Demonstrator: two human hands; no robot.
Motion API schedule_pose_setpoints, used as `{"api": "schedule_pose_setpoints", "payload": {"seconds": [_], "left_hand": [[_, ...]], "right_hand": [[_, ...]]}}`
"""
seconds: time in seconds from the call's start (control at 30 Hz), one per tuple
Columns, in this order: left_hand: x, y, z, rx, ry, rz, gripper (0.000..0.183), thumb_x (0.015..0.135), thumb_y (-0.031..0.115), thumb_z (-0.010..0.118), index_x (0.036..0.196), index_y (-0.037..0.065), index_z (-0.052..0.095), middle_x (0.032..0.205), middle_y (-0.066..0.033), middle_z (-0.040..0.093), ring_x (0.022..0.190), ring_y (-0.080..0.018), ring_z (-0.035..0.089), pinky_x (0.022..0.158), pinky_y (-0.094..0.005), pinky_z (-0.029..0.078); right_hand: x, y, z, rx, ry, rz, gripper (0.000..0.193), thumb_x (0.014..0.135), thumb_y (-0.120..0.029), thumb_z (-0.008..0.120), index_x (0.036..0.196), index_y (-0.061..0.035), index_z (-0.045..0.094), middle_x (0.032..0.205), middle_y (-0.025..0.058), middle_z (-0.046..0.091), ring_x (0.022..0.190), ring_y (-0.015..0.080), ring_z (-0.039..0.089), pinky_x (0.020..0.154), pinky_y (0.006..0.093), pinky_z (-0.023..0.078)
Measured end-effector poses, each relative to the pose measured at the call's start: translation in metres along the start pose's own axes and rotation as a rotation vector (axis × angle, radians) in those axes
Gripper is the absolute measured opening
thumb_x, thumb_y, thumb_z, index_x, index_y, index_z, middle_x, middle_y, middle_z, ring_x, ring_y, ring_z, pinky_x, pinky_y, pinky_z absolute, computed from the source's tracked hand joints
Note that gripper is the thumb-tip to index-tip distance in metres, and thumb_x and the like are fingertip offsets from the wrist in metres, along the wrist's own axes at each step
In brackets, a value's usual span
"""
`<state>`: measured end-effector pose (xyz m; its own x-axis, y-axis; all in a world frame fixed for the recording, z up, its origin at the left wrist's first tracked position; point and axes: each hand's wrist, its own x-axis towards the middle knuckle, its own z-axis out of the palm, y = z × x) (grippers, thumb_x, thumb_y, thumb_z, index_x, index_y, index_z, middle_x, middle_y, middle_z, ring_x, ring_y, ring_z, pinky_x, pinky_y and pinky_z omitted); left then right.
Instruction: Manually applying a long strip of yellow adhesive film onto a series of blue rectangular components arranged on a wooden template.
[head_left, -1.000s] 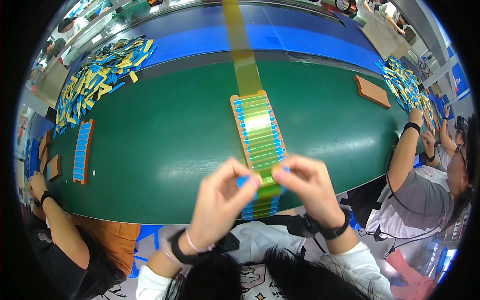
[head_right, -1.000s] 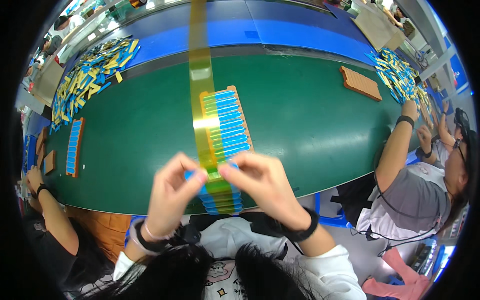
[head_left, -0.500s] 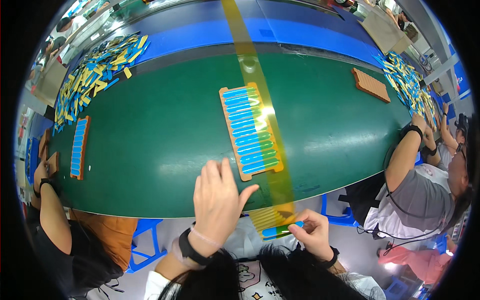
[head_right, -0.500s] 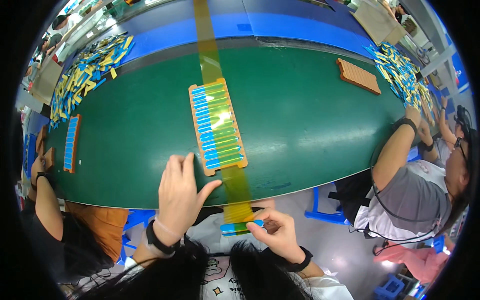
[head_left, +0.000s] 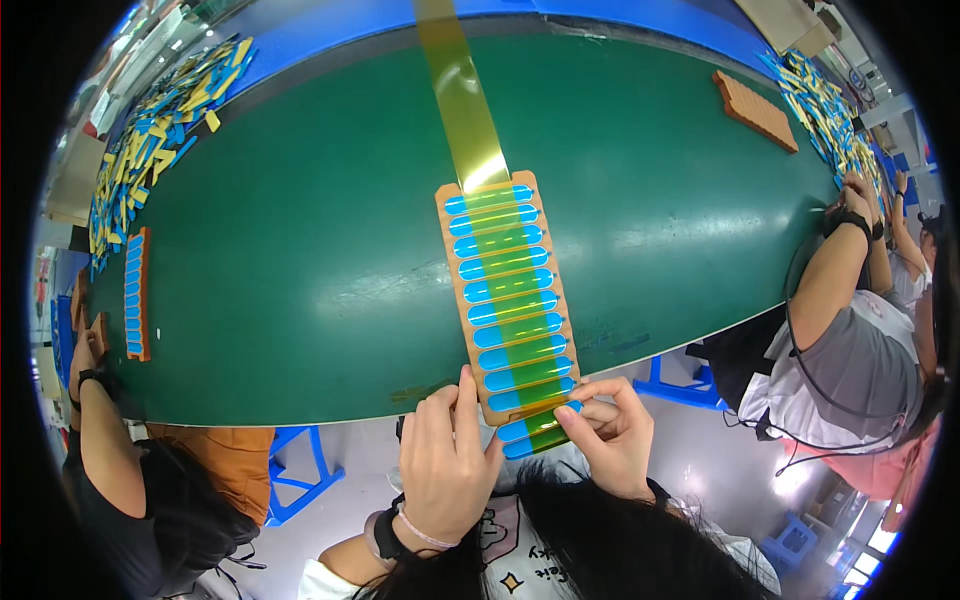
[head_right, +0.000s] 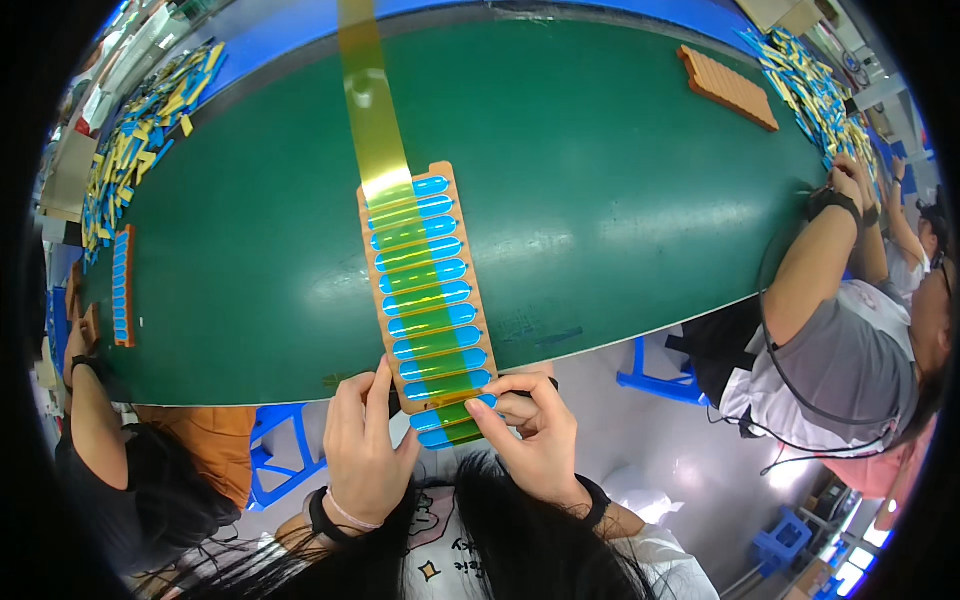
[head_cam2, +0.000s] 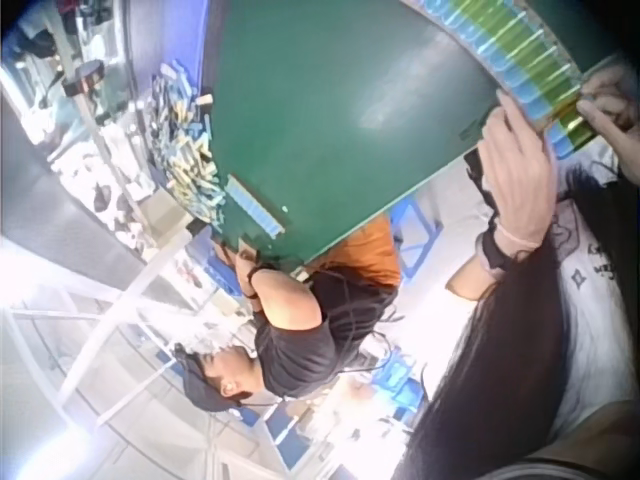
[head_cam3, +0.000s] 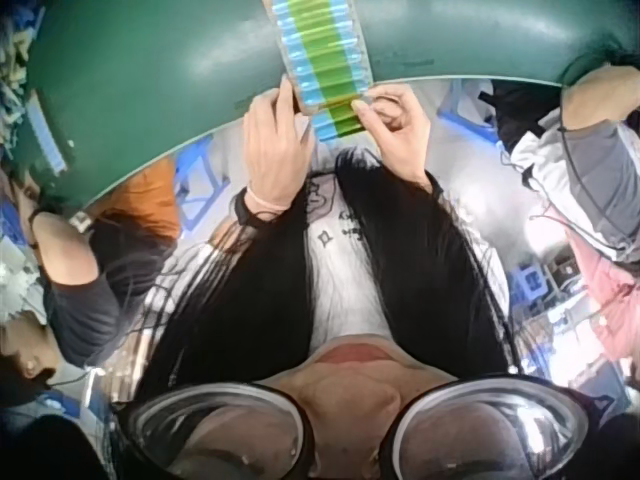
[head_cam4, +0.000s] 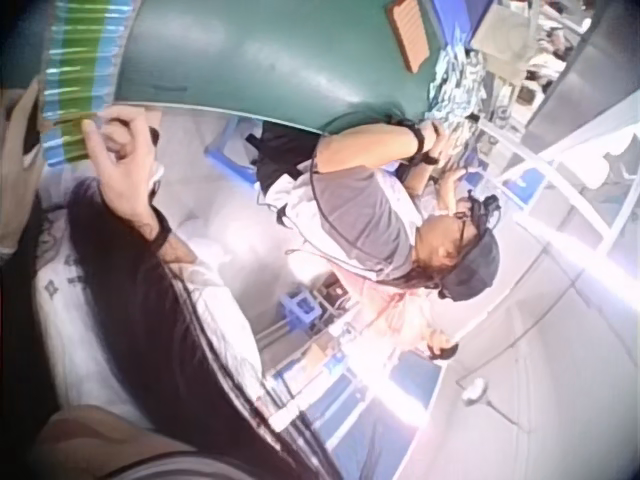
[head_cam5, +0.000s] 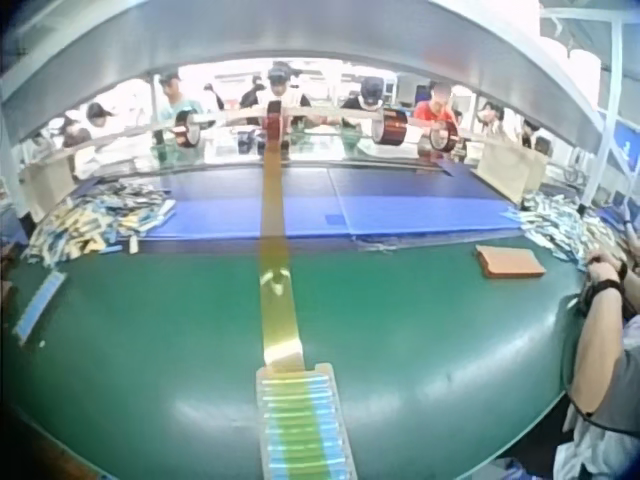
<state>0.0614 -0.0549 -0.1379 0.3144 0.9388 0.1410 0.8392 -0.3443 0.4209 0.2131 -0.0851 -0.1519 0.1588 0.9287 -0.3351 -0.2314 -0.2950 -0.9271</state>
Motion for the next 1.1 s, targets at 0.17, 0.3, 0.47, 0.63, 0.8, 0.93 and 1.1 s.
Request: {"api": "schedule_pose_setpoints", "payload": {"seconds": [0.17,0.3,0.47,0.63,0.8,0.93,1.1], "left_hand": [[-0.001,-0.01,0.002,-0.015,0.024,0.057,0.055,0.059,0.012,0.068,0.107,-0.007,0.05,0.087,-0.0108,0.049,0.074,-0.0202,0.048,0.059,-0.0307,0.035],[0.004,-0.01,0.008,-0.005,0.037,0.079,0.053,0.06,0.014,0.068,0.105,-0.006,0.051,0.087,-0.0095,0.049,0.073,-0.0191,0.048,0.059,-0.0306,0.034],[0.006,-0.014,0.008,0.019,0.058,0.133,0.052,0.061,0.017,0.068,0.104,-0.007,0.05,0.088,-0.0096,0.049,0.074,-0.0191,0.049,0.06,-0.0311,0.034],[0.013,-0.031,-0.003,0.066,0.064,0.427,0.038,0.063,0.014,0.065,0.099,0.011,0.05,0.104,-0.0008,0.051,0.076,-0.0144,0.046,0.064,-0.0275,0.033],[0.021,-0.043,-0.014,0.248,-0.139,0.826,0.016,0.075,0.022,0.051,0.09,0.025,0.045,0.122,0.0125,0.045,0.081,-0.0085,0.04,0.064,-0.0212,0.028],[0.025,-0.044,-0.012,0.263,-0.144,0.889,0.011,0.077,0.023,0.049,0.087,0.024,0.046,0.124,0.0124,0.043,0.084,-0.0092,0.04,0.064,-0.0217,0.029],[0.026,-0.043,-0.008,0.101,-0.154,0.728,0.005,0.079,0.024,0.05,0.082,0.02,0.051,0.122,0.01,0.047,0.087,-0.0125,0.04,0.065,-0.0226,0.031]], "right_hand": [[0.001,0.003,0.004,-0.045,0.069,-0.038,0.027,0.076,0.005,0.058,0.096,0.0032,0.04,0.078,0.011,0.062,0.073,0.0096,0.059,0.063,0.018,0.046],[0.004,0.002,0.005,0.009,0.123,-0.009,0.032,0.075,0.005,0.059,0.095,0.001,0.035,0.073,0.0092,0.062,0.07,0.0081,0.058,0.061,0.0171,0.045],[0.007,0.001,0.005,-0.003,0.144,0.009,0.032,0.074,0.005,0.06,0.093,0.0,0.034,0.07,0.0072,0.06,0.067,0.0066,0.057,0.059,0.0163,0.044],[0.007,-0.001,0.008,-0.008,0.181,0.021,0.033,0.073,0.005,0.061,0.092,-0.0003,0.034,0.069,0.0065,0.059,0.066,0.0058,0.056,0.059,0.0163,0.044],[0.009,-0.003,0.009,-0.03,0.186,0.027,0.033,0.073,0.005,0.061,0.091,-0.0006,0.034,0.069,0.0062,0.06,0.066,0.0055,0.056,0.058,0.0162,0.044],[0.008,-0.001,0.008,-0.061,0.189,0.025,0.033,0.073,0.005,0.061,0.091,-0.0009,0.034,0.069,0.0062,0.06,0.066,0.005,0.055,0.057,0.0151,0.043],[0.006,-0.002,0.001,-0.099,0.16,0.081,0.032,0.076,0.001,0.06,0.094,0.0,0.034,0.07,0.0072,0.06,0.066,0.0062,0.056,0.06,0.0182,0.044]]}}
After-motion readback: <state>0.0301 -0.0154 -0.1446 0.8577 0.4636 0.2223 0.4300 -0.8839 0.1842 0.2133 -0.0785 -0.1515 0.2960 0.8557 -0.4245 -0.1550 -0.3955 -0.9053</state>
